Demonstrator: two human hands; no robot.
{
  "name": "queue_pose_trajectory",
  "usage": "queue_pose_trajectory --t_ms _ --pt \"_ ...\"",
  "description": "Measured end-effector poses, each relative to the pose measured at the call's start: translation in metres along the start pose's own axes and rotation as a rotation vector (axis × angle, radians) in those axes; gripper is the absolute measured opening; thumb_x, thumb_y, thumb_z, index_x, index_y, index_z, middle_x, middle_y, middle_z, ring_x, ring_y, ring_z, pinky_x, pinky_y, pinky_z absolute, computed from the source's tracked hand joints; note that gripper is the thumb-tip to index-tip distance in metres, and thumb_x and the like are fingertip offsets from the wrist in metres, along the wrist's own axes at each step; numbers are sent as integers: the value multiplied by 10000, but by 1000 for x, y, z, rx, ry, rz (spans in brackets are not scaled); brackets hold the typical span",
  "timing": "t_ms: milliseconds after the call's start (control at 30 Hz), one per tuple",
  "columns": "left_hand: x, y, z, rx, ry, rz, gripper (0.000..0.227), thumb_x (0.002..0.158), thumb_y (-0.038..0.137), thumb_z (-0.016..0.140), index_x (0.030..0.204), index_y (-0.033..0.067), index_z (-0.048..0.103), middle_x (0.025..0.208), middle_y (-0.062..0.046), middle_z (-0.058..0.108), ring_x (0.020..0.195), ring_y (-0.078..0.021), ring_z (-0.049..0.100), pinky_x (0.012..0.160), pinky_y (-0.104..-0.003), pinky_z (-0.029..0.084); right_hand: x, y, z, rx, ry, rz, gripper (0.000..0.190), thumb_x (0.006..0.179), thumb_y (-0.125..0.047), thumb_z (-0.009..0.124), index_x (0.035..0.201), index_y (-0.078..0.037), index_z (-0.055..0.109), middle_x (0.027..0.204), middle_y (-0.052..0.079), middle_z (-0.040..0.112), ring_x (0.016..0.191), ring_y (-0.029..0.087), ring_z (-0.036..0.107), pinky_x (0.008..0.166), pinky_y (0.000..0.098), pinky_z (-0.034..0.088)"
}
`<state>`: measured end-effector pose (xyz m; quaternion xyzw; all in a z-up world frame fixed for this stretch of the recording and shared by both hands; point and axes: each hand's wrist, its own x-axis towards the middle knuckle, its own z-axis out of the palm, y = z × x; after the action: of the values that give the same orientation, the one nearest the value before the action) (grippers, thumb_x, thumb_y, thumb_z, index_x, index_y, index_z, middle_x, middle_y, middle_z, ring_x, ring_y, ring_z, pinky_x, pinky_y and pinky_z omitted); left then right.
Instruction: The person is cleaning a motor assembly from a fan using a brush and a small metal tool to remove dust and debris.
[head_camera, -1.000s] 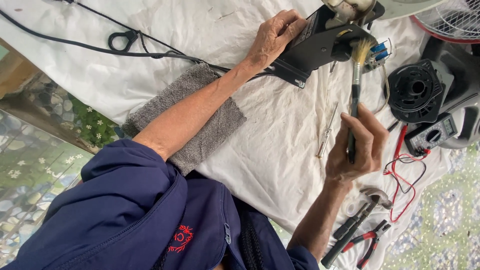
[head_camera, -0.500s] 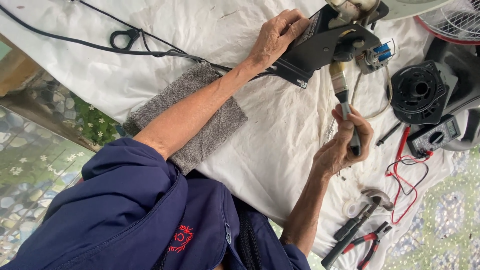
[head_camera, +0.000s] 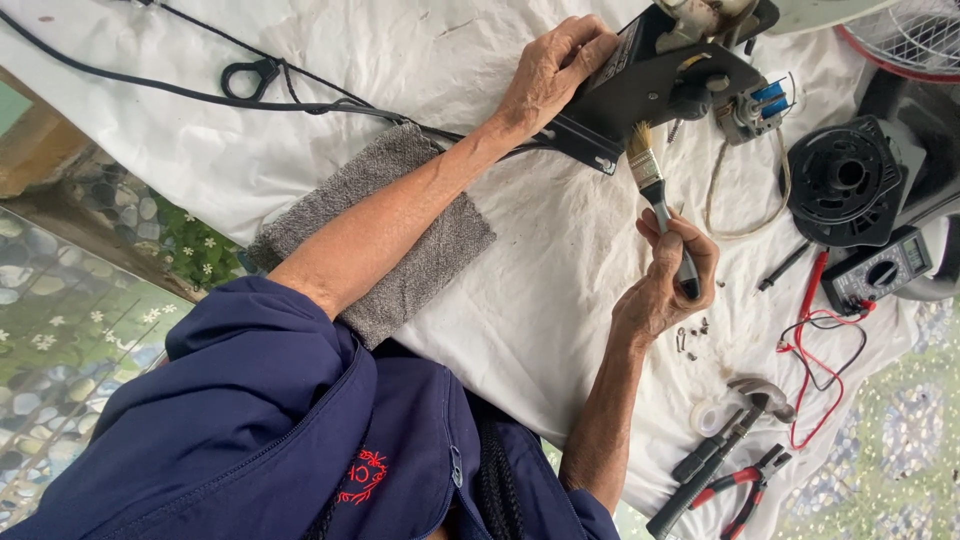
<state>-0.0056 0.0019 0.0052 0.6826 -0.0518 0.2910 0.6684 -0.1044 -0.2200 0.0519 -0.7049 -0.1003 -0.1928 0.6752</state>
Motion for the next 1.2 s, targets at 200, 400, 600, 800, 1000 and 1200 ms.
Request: queue_pose_trajectory --t_ms 200,400,600,800,1000,1200 --pt "2 -6 2 21 35 4 360 1031 475 488 879 175 617 825 51 543 743 -81 511 688 -258 389 -1 -4 5 -75 48 21 107 944 -96 634 945 0 682 873 138 683 804 306 779 791 390 688" --pt "1 -8 6 -55 31 -140 397 979 536 519 883 179 664 886 47 621 750 -72 540 669 -216 393 -4 -9 6 -140 51 14 106 954 -90 610 969 -8 676 903 142 701 810 294 775 809 368 679" --pt "3 -7 5 -12 17 -170 413 976 545 502 867 177 653 876 39 624 765 -90 566 689 -241 403 -7 -3 2 -250 -51 -164 90 1012 -3 549 1018 5 638 995 135 659 877 300 754 858 384 639" --pt "1 -7 2 -75 -4 -151 406 1042 558 527 962 176 639 937 -130 641 939 -388 700 829 -514 549 1 26 -14 -246 -87 -304 66 988 18 678 971 81 687 1017 260 673 842 373 759 755 414 643" --pt "3 -18 1 -32 -34 -213 380 1053 551 546 966 200 663 897 -92 623 870 -286 695 827 -448 544 1 15 -11 -423 -36 -410 31 971 -26 707 968 -21 738 973 157 713 892 342 764 817 392 619" --pt "3 -34 0 -21 -46 -245 317 1065 479 577 971 190 666 890 -82 615 856 -252 675 828 -433 540 -1 27 -16 -551 -64 -479 102 966 -2 703 1032 -63 751 1061 135 717 986 348 737 863 415 587"
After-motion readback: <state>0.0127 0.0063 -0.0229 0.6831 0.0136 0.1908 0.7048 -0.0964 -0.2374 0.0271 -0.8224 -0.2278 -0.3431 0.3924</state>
